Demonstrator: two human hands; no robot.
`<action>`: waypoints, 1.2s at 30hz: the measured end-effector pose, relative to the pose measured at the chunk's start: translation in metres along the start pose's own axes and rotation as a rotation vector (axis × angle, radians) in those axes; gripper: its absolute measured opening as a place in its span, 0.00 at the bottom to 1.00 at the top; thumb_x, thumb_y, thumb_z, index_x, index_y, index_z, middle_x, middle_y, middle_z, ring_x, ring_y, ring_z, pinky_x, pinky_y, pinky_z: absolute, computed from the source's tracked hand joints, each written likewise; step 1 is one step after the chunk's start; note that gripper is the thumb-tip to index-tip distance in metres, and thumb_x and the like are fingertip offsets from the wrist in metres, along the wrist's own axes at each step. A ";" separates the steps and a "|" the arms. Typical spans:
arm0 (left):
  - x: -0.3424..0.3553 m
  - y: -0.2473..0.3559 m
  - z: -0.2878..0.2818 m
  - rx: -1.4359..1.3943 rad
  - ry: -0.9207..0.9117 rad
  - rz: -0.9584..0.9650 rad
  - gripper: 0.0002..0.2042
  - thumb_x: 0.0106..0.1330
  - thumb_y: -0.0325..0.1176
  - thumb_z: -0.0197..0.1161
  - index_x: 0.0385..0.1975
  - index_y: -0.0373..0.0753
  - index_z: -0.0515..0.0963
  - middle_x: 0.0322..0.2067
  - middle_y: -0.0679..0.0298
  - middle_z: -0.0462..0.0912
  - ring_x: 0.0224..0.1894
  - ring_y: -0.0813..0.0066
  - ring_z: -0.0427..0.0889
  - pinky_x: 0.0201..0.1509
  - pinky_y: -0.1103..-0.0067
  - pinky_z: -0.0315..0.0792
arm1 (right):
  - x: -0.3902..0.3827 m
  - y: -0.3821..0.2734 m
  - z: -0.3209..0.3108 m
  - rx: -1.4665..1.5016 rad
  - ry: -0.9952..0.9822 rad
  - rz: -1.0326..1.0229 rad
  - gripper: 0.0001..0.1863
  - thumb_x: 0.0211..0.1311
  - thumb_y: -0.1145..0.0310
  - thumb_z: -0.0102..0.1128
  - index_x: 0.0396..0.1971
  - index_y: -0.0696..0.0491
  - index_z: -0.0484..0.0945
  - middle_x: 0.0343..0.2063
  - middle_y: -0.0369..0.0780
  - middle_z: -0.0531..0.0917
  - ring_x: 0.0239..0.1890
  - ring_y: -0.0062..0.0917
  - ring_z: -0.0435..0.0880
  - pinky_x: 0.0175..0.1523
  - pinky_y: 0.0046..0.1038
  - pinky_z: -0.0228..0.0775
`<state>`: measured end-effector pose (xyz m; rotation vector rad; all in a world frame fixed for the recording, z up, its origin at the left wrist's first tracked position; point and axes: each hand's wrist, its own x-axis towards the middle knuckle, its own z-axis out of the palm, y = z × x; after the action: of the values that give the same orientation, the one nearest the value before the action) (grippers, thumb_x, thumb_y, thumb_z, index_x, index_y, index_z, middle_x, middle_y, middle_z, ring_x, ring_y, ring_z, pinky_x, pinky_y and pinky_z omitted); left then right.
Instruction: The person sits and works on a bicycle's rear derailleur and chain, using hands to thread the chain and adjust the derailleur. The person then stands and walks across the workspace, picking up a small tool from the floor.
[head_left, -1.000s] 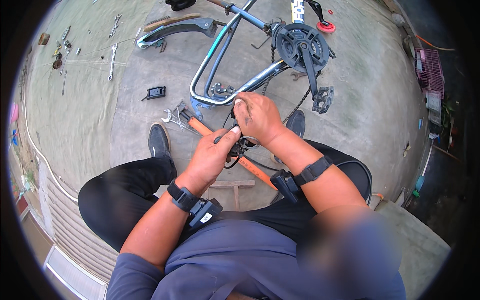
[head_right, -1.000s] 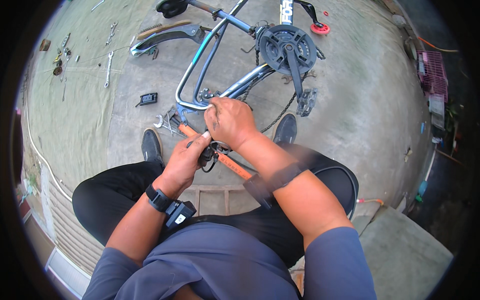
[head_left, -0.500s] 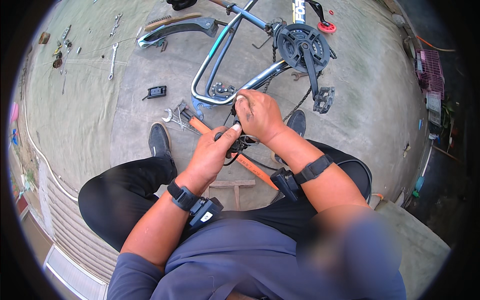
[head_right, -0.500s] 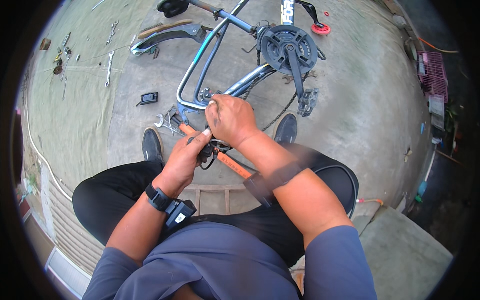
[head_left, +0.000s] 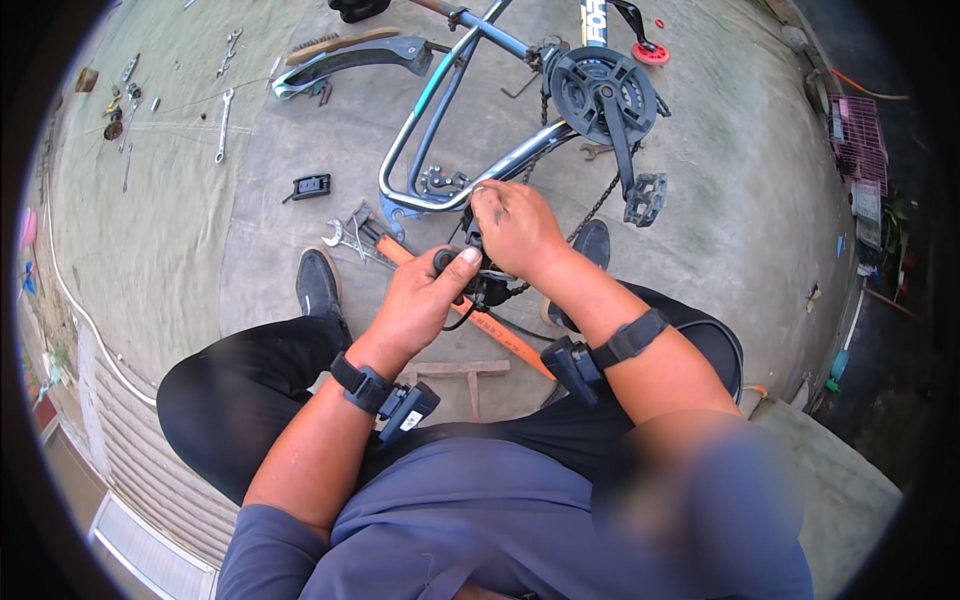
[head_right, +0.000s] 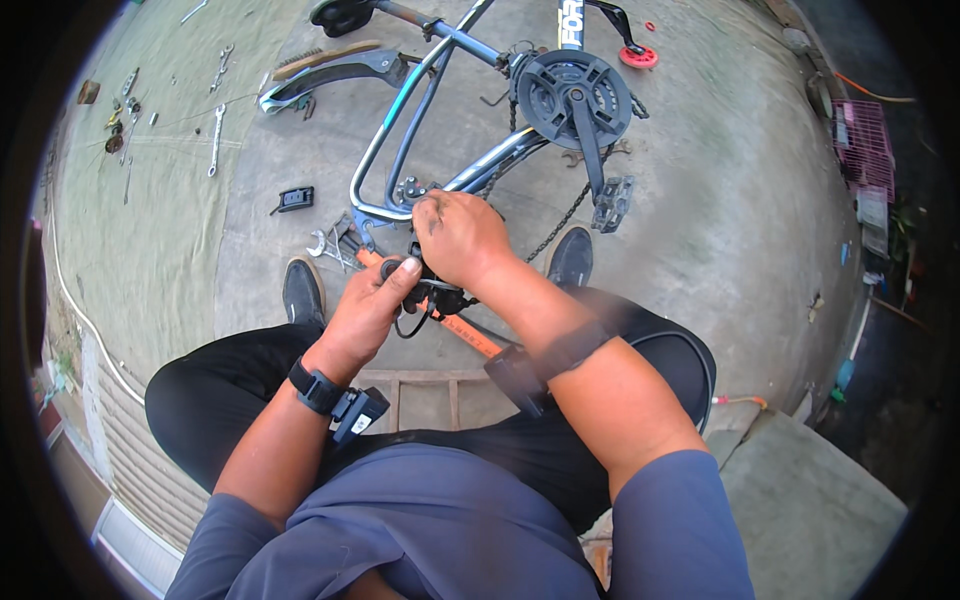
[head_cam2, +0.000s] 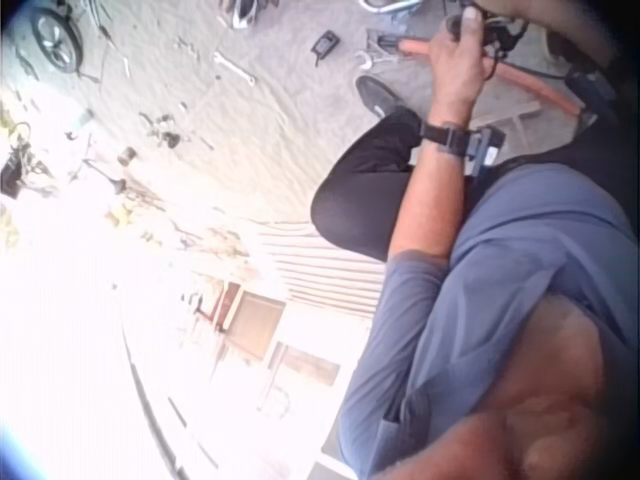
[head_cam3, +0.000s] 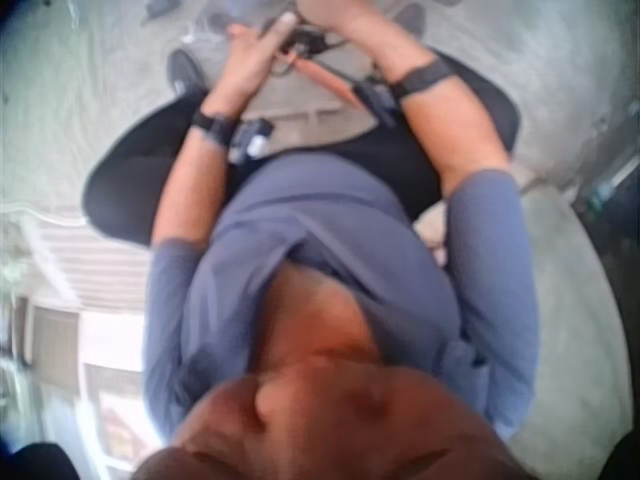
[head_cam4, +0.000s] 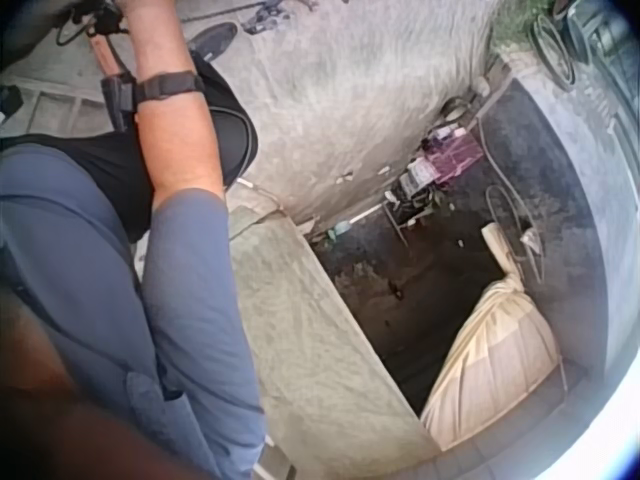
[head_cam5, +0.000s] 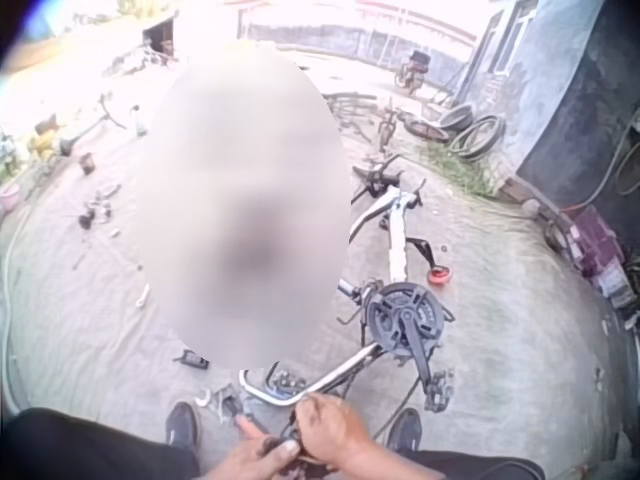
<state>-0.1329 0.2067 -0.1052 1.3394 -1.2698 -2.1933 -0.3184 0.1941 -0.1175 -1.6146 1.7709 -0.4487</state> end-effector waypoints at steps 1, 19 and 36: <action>-0.001 -0.001 0.000 -0.030 -0.006 -0.007 0.21 0.77 0.50 0.61 0.33 0.36 0.79 0.28 0.72 0.77 0.32 0.86 0.71 0.36 0.82 0.68 | -0.001 0.002 0.004 0.008 0.047 -0.007 0.22 0.70 0.59 0.43 0.32 0.59 0.83 0.39 0.54 0.86 0.46 0.52 0.83 0.54 0.47 0.76; -0.013 0.012 0.014 -0.323 0.130 -0.221 0.17 0.75 0.47 0.61 0.32 0.37 0.80 0.26 0.73 0.73 0.28 0.84 0.68 0.31 0.81 0.65 | -0.007 0.001 0.017 -0.056 0.202 -0.055 0.16 0.64 0.63 0.52 0.33 0.58 0.85 0.33 0.50 0.88 0.36 0.47 0.87 0.45 0.43 0.81; 0.003 -0.004 0.001 -0.035 -0.030 0.005 0.20 0.77 0.50 0.60 0.38 0.35 0.79 0.31 0.73 0.77 0.35 0.86 0.70 0.40 0.82 0.68 | 0.004 0.001 -0.003 0.020 -0.093 0.088 0.24 0.70 0.58 0.38 0.31 0.58 0.82 0.39 0.56 0.85 0.45 0.55 0.82 0.55 0.50 0.73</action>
<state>-0.1341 0.2080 -0.1099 1.2931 -1.2379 -2.2295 -0.3209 0.1897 -0.1169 -1.5125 1.7544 -0.3437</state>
